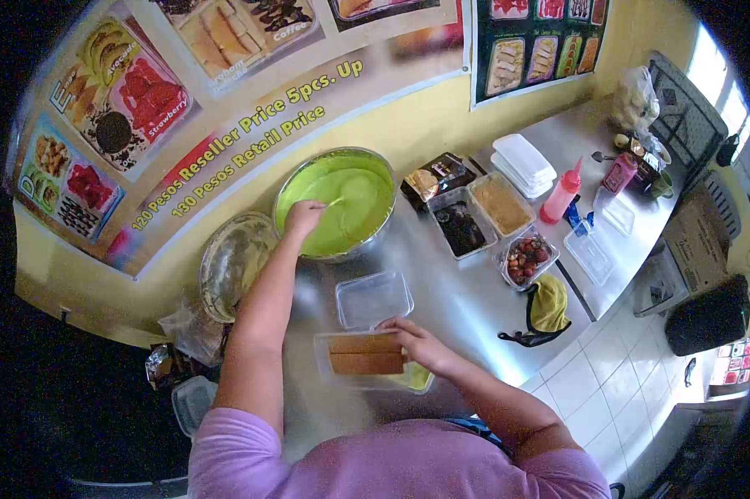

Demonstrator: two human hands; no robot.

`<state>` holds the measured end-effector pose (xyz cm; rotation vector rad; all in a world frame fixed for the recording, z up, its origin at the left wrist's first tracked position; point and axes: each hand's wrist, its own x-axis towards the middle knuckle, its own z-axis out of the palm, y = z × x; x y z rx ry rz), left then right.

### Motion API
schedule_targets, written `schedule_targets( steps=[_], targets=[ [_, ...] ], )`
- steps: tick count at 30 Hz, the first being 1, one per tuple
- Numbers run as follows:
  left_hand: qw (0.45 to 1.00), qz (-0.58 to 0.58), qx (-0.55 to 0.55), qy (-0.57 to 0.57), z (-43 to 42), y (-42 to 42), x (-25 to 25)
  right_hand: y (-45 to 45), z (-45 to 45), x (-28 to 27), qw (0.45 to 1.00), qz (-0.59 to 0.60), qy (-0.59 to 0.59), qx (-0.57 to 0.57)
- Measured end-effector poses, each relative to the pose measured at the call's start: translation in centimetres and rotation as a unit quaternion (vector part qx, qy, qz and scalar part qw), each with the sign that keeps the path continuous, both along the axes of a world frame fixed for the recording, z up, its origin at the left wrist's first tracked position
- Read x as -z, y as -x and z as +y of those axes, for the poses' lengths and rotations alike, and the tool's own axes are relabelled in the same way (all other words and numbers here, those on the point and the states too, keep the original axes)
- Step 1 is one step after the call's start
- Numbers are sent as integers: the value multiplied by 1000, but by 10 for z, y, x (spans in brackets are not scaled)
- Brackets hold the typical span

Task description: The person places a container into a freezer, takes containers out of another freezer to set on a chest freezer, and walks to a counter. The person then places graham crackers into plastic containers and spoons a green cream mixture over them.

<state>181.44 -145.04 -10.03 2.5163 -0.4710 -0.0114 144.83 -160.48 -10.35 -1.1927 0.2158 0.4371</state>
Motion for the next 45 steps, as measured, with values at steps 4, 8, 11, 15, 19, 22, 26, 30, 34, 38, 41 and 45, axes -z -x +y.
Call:
schedule_targets(
  steps=[4, 8, 11, 15, 19, 22, 26, 30, 34, 38, 41, 45],
  targets=[
    [990, 43, -15, 134, 20, 1, -12, -11, -21, -25, 989, 10, -99, 114],
    [969, 91, -21, 229, 31, 37, -87, -35, -27, -50, 970, -13, -161, 181],
    [948, 48, 25, 315, 39, 69, -141, -66, -35, -34, 972, -47, -124, 194],
    [932, 107, 9, 347, 48, 144, -211, -90, -22, -53, 954, -109, -176, 217],
    [966, -41, 54, 251, 61, 187, -183, -97, -12, -55, 947, -161, -215, 178],
    [963, -208, 134, 103, 65, 207, -155, -92, -7, -59, 940, -181, -226, 182],
    [922, -368, 106, 51, 63, 204, -141, -83, -5, -54, 944, -181, -216, 174],
    [965, -228, 88, 98, 57, 171, -135, -65, -19, -40, 948, -149, -198, 198],
    [972, -216, 43, -79, 47, 105, -129, -22, -33, -33, 947, -101, -206, 225],
    [915, -214, 42, -338, 27, 36, -60, 12, -39, -20, 944, -90, -224, 227],
    [926, -189, 57, -321, -9, 36, -39, 21, -48, -14, 946, -97, -210, 226],
    [994, -34, 1, -107, 1, 34, -35, 31, -61, -25, 936, -70, -220, 267]
  ],
)
